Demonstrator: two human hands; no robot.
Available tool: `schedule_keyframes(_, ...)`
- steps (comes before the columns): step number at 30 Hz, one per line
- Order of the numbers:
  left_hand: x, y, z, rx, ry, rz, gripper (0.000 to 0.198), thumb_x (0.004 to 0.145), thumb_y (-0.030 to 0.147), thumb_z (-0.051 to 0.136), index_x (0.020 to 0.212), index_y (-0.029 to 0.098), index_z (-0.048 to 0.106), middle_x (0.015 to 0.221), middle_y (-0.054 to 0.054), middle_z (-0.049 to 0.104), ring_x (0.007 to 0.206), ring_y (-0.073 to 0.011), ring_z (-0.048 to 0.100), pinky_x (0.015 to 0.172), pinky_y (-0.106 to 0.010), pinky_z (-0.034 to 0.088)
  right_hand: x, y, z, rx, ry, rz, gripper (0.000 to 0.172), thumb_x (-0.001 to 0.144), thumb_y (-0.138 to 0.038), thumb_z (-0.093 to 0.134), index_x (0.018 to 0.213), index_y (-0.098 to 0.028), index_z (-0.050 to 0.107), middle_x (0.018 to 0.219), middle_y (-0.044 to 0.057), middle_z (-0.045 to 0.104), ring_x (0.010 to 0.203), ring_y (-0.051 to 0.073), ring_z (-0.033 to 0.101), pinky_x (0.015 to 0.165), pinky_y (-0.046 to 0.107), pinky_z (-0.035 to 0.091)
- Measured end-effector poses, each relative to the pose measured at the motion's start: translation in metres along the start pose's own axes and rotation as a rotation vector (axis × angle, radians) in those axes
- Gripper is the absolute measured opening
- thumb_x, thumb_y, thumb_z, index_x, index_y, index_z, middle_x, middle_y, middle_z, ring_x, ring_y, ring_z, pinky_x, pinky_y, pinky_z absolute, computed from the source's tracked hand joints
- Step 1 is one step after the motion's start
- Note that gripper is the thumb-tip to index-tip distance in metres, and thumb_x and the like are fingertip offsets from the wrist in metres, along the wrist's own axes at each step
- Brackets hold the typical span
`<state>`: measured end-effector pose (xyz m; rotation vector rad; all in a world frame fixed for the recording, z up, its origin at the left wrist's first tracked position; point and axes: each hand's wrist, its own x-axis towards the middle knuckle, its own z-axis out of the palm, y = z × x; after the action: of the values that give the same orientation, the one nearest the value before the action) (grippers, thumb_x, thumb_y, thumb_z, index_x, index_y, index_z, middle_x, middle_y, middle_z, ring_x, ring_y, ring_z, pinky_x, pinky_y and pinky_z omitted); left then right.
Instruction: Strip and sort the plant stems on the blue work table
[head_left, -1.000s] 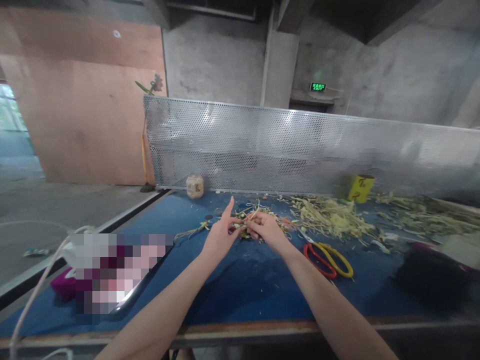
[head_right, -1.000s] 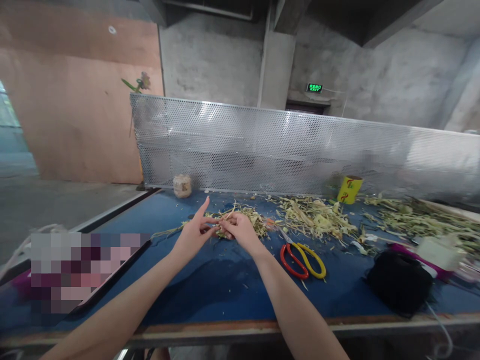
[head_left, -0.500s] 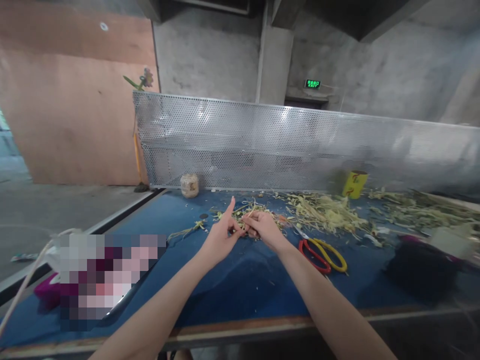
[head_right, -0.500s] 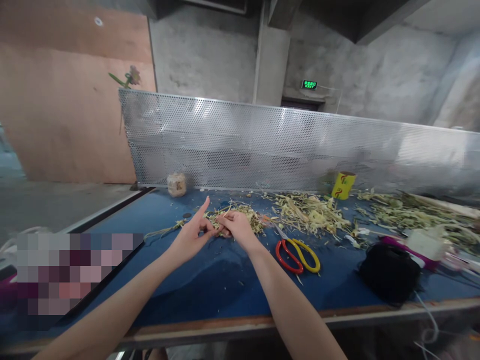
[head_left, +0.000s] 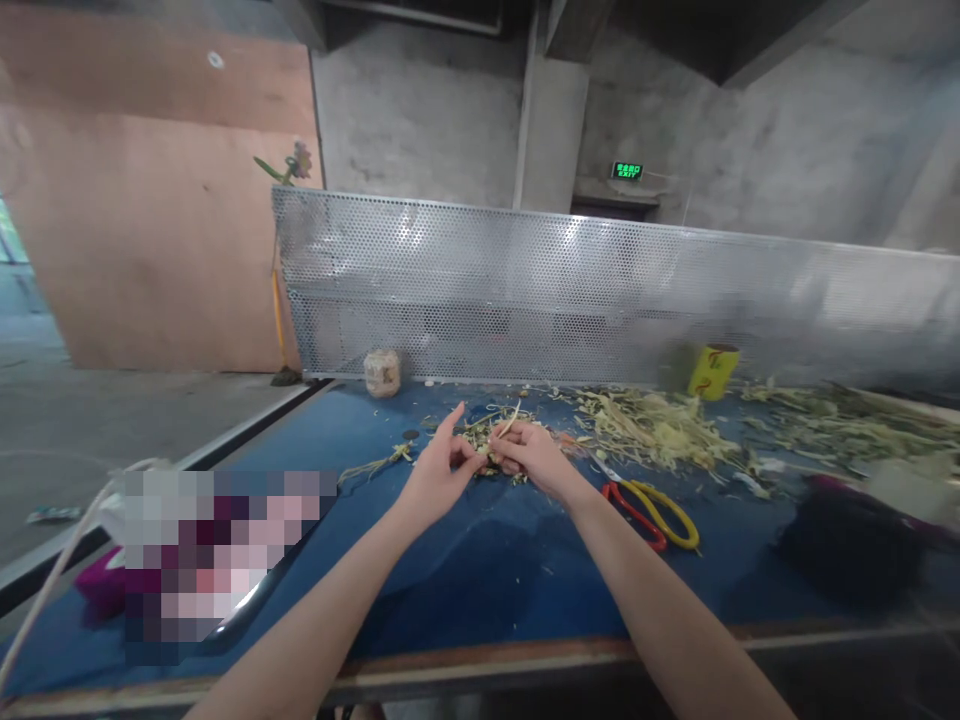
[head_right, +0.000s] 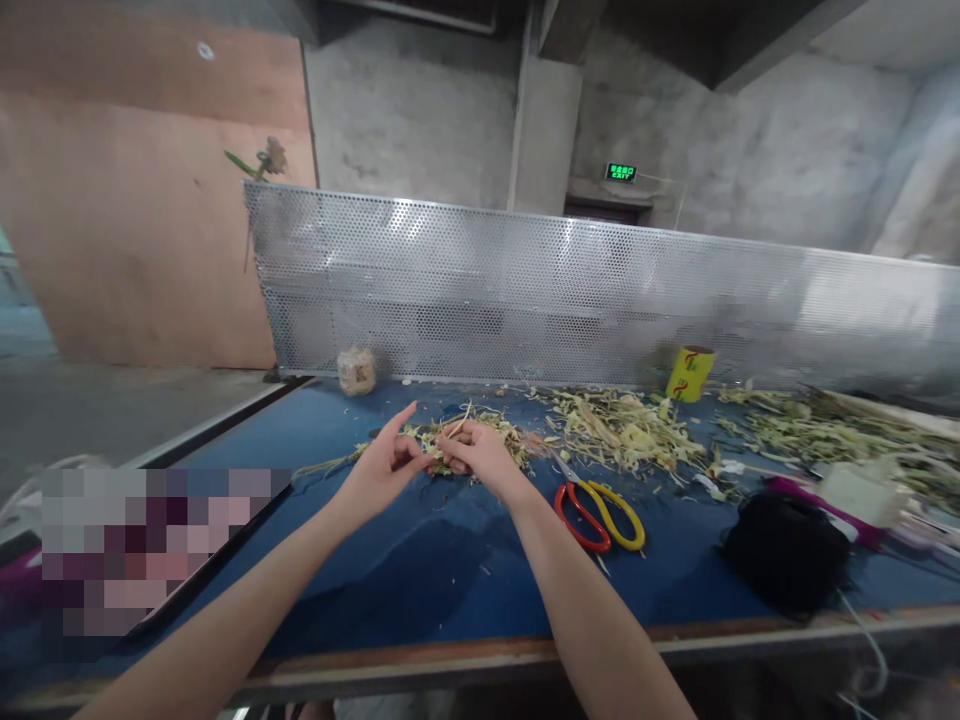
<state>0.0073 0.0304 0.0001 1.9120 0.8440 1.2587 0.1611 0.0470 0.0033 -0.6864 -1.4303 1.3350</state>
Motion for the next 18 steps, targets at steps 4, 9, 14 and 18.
schedule_keyframes(4, -0.002, 0.0, 0.004, -0.028, -0.088, 0.025, 0.074, 0.074, 0.018, 0.049, 0.134, 0.012, 0.006, 0.061, 0.005, 0.049, 0.063, -0.0114, 0.052, 0.071, -0.029, 0.042, 0.0, 0.002, 0.003, 0.005, -0.01, -0.004, 0.024, 0.062, -0.031, 0.066, 0.069, -0.015, 0.05, 0.045, -0.007, 0.048, 0.034, 0.002, 0.033, 0.037, 0.017, 0.024)
schedule_keyframes(9, -0.005, 0.005, 0.007, -0.08, -0.154, 0.03, 0.072, 0.074, 0.019, 0.049, 0.134, 0.014, 0.009, 0.06, 0.005, 0.047, 0.061, -0.0107, 0.052, 0.07, -0.028, 0.042, -0.001, 0.0, 0.008, 0.017, 0.011, 0.027, 0.028, 0.059, -0.034, 0.068, 0.063, -0.015, 0.049, 0.04, -0.008, 0.044, 0.032, 0.002, 0.029, 0.034, 0.017, 0.021)
schedule_keyframes(14, -0.004, 0.011, 0.002, -0.039, -0.066, 0.0, 0.073, 0.073, 0.026, 0.054, 0.133, 0.013, 0.014, 0.061, 0.002, 0.055, 0.059, -0.0116, 0.052, 0.061, -0.026, 0.04, 0.0, 0.0, 0.006, 0.074, 0.021, 0.098, 0.035, 0.064, -0.047, 0.061, 0.062, -0.014, 0.05, 0.04, -0.006, 0.047, 0.029, 0.002, 0.029, 0.032, 0.016, 0.019)
schedule_keyframes(18, 0.001, 0.006, -0.002, 0.027, 0.221, 0.04, 0.075, 0.07, 0.03, 0.057, 0.132, 0.015, 0.019, 0.071, 0.0, 0.058, 0.059, -0.0101, 0.049, 0.054, -0.022, 0.037, 0.0, 0.001, 0.007, 0.105, -0.075, 0.183, 0.043, 0.069, -0.057, 0.05, 0.067, -0.014, 0.052, 0.042, -0.002, 0.051, 0.028, 0.003, 0.033, 0.032, 0.017, 0.021)
